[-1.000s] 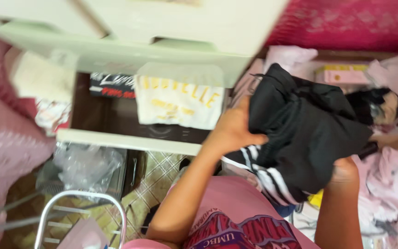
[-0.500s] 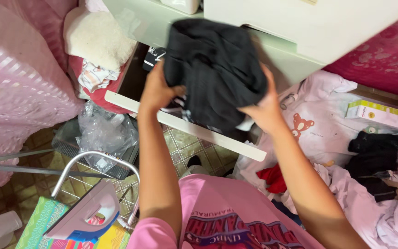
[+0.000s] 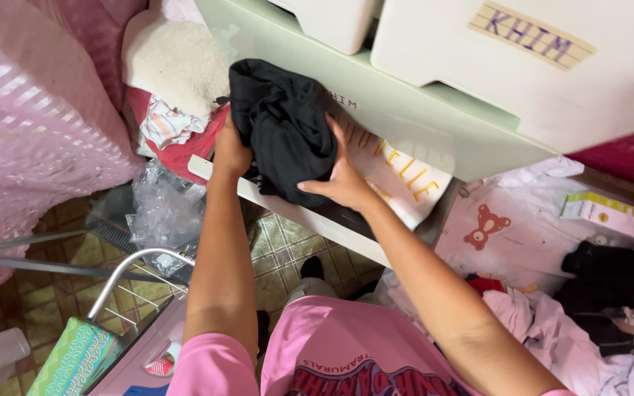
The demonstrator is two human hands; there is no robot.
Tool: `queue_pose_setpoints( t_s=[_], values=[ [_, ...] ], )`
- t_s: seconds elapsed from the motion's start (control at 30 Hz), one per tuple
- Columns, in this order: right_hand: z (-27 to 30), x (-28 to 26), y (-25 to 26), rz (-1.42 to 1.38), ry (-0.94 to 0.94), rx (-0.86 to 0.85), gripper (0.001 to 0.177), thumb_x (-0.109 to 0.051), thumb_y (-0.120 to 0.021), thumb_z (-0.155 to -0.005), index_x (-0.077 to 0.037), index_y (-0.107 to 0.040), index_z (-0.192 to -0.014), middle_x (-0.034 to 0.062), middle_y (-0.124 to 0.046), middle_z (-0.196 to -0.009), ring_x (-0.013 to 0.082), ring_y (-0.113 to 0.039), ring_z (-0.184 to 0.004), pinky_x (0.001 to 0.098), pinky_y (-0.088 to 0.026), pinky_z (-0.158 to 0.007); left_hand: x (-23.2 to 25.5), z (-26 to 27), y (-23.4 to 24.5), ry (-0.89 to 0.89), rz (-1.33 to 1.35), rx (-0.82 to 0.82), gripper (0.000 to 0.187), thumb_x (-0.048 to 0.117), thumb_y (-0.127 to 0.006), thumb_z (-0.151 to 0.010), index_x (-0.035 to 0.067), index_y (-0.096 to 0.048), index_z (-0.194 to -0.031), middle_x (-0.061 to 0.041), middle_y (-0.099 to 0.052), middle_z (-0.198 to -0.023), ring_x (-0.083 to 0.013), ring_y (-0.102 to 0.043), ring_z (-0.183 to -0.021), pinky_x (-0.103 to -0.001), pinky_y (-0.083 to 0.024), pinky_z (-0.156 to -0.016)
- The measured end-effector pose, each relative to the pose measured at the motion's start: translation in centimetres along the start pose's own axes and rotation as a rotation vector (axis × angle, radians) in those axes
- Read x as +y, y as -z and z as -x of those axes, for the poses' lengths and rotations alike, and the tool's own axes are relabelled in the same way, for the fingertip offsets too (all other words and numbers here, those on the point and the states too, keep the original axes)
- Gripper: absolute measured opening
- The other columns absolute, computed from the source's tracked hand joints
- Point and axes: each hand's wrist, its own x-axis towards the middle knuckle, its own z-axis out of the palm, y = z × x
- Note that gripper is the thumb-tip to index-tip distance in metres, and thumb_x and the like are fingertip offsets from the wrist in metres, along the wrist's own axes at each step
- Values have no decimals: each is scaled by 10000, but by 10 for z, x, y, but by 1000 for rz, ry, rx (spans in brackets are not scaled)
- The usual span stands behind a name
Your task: The person folds and places several clothing items into a drawer, then wipes the drawer front with a cloth. They handle a dark shirt, a white sweatshirt, and a black garment, arranging them inside the drawer before cleaning the exterior surface.
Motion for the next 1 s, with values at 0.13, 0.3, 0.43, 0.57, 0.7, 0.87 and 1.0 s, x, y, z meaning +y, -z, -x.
queue_pose_setpoints(
  t_s=[0.13,0.3,0.43,0.57,0.7,0.87,1.0],
  values=[
    [-2,35,-22,-13,-156,85,1204,-91,-935,-706,-64,-173,-1637,142,-325,-1652,274,-352,-1532,387,-293,-1269,-14,-7,-4,110,-193,-49,824,-87,-753,-684,46,-447,-1437,-268,-682,-1167,-455,-642,-1098,-496,-524,-894],
    [9,60,-39,-46,-514,184,1123,-92,-912,-730,-113,-225,-1618,114,-377,-1640,271,-399,-1495,378,-338,-1210,-26,0,-14,165,-448,-107,792,10,-753,-761,46,-372,-1455,-265,-637,-1260,-441,-652,-1067,-502,-533,-864],
    [-13,45,-25,-208,-970,258,1189,-163,-803,-667,-258,-122,-1637,58,-416,-1575,270,-465,-1388,499,-499,-995,-50,-14,-33,321,-555,-351,687,162,-734,-889,14,-360,-1445,-259,-663,-1252,-418,-656,-1138,-480,-541,-931],
    [-46,19,-13,336,-829,146,1152,-201,-896,-647,-149,-197,-1561,116,-281,-1601,357,-423,-1410,516,-538,-957,-64,-27,-49,449,-645,-422,488,158,-654,-976,5,-461,-1397,-228,-675,-1317,-366,-675,-1199,-455,-550,-969],
    [-31,7,-3,799,-488,60,1024,-283,-893,-751,-120,-282,-1557,215,-353,-1530,440,-381,-1449,476,-415,-1149,-38,-49,-45,506,-750,-477,437,176,-678,-929,36,-577,-1330,-161,-658,-1321,-300,-654,-1216,-405,-543,-956],
    [-19,42,-11,743,-320,-120,832,-314,-777,-893,-123,-353,-1584,333,-344,-1545,495,-330,-1420,508,-380,-1130,20,-65,-21,424,-906,-396,199,108,-603,-1002,124,-756,-1129,-100,-764,-1216,-292,-745,-1137,-419,-624,-826],
    [-28,89,-22,722,-438,-142,783,-343,-709,-898,-122,-385,-1576,317,-448,-1509,449,-401,-1399,487,-407,-1156,63,-43,-21,250,-779,102,216,198,-631,-951,77,-681,-1123,-123,-736,-1112,-320,-722,-1002,-451,-584,-768]
  ],
)
